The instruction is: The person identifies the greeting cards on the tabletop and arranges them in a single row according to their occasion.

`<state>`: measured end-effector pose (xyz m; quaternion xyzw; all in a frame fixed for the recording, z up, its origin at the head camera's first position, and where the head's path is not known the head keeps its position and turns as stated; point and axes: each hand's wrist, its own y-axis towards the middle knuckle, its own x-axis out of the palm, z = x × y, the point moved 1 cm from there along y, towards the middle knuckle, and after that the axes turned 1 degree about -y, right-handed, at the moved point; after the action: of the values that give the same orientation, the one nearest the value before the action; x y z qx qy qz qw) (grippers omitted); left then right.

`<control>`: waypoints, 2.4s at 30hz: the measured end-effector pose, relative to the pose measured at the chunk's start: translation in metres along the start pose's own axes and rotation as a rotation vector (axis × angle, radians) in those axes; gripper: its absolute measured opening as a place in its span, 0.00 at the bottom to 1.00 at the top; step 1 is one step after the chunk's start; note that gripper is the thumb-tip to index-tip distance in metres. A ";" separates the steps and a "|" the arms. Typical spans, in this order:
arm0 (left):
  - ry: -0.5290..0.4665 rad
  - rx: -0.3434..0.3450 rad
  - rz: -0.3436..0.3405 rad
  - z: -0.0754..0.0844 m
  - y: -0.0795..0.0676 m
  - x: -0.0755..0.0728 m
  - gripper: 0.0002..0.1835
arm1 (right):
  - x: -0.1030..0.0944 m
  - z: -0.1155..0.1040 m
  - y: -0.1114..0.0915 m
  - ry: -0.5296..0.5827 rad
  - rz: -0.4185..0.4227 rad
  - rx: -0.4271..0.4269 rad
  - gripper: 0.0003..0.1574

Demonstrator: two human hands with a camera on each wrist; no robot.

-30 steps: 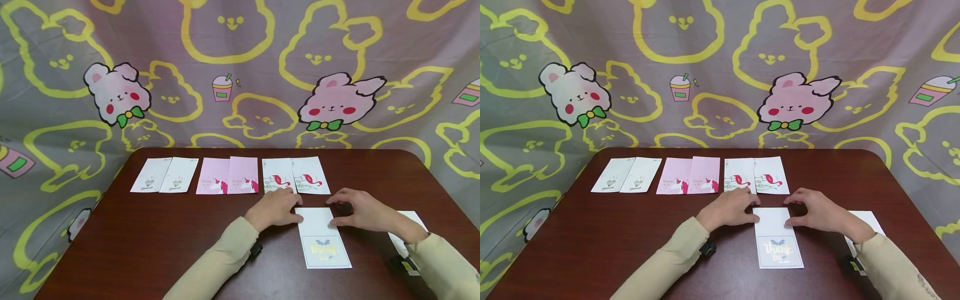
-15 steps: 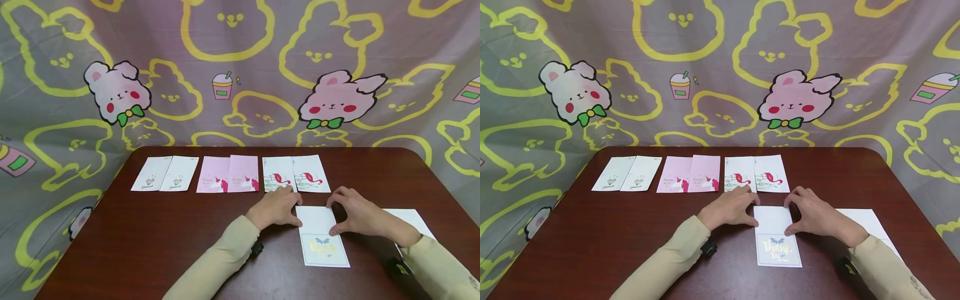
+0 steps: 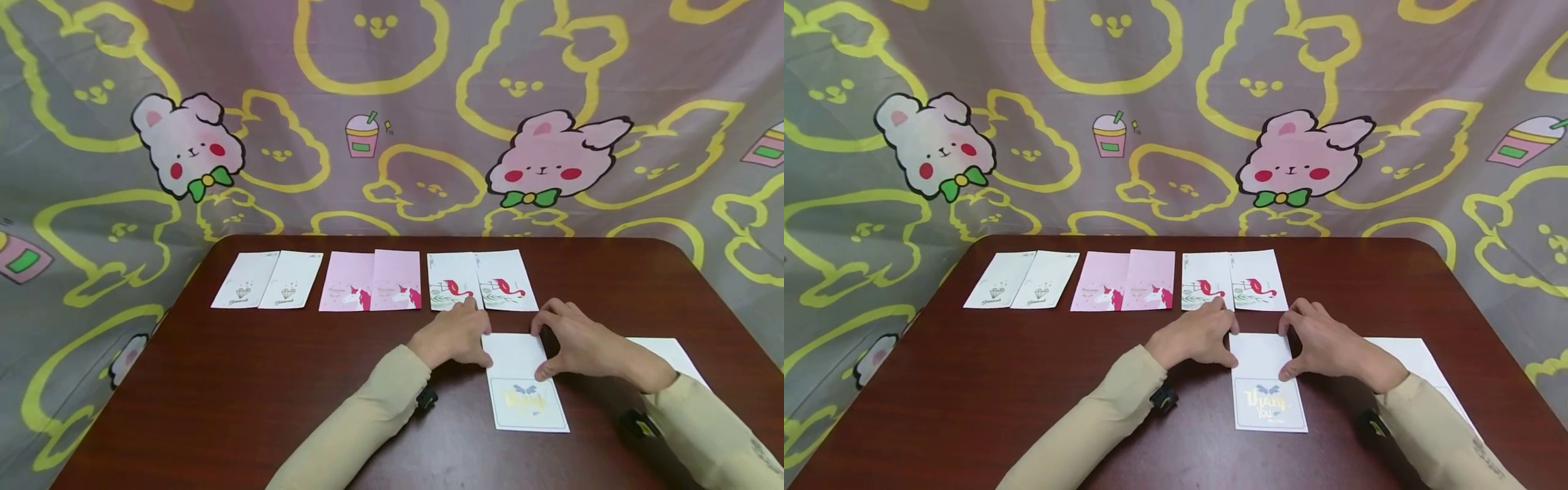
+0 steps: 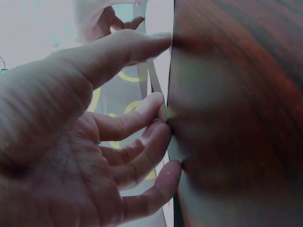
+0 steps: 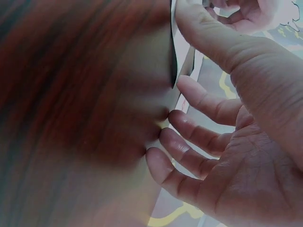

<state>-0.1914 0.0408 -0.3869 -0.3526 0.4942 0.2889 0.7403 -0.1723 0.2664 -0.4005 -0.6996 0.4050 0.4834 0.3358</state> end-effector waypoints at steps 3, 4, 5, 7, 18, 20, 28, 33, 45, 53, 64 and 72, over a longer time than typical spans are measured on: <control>0.005 -0.004 -0.012 0.000 0.001 -0.001 0.26 | -0.001 -0.002 0.001 0.003 -0.010 -0.001 0.40; 0.006 -0.003 -0.013 0.000 0.001 -0.002 0.26 | -0.001 -0.002 0.001 0.003 -0.014 0.001 0.39; 0.008 -0.002 -0.014 0.001 0.001 -0.002 0.25 | -0.001 -0.002 0.001 0.003 -0.019 -0.001 0.39; 0.013 0.004 -0.017 0.001 0.002 -0.002 0.24 | -0.002 -0.002 0.001 0.003 -0.021 -0.001 0.37; -0.031 0.091 -0.024 -0.001 0.004 -0.001 0.13 | 0.001 0.000 -0.003 0.004 -0.011 -0.048 0.32; -0.055 0.096 -0.019 -0.002 0.004 -0.002 0.15 | 0.001 0.000 -0.004 -0.002 -0.005 -0.051 0.32; -0.186 0.078 -0.014 -0.012 0.003 -0.003 0.24 | 0.004 0.002 -0.008 0.024 0.073 -0.050 0.32; -0.401 0.092 0.028 -0.013 0.005 -0.002 0.21 | 0.005 0.004 -0.009 0.023 0.140 -0.058 0.30; -1.297 0.055 0.045 -0.004 0.012 -0.001 0.22 | -0.001 0.012 -0.021 0.159 0.328 -0.101 0.40; -1.481 0.045 0.135 0.000 0.016 -0.005 0.24 | -0.007 0.017 -0.027 0.293 0.450 -0.093 0.46; -1.527 0.001 0.285 0.012 0.039 -0.007 0.23 | -0.013 0.033 -0.037 0.430 0.411 0.130 0.43; -1.414 -0.015 0.418 0.020 0.056 -0.009 0.27 | -0.020 0.047 -0.039 0.510 0.403 0.221 0.42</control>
<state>-0.2274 0.0891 -0.3864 0.0144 -0.0460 0.5855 0.8092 -0.1606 0.3288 -0.3931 -0.6632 0.6560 0.3029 0.1953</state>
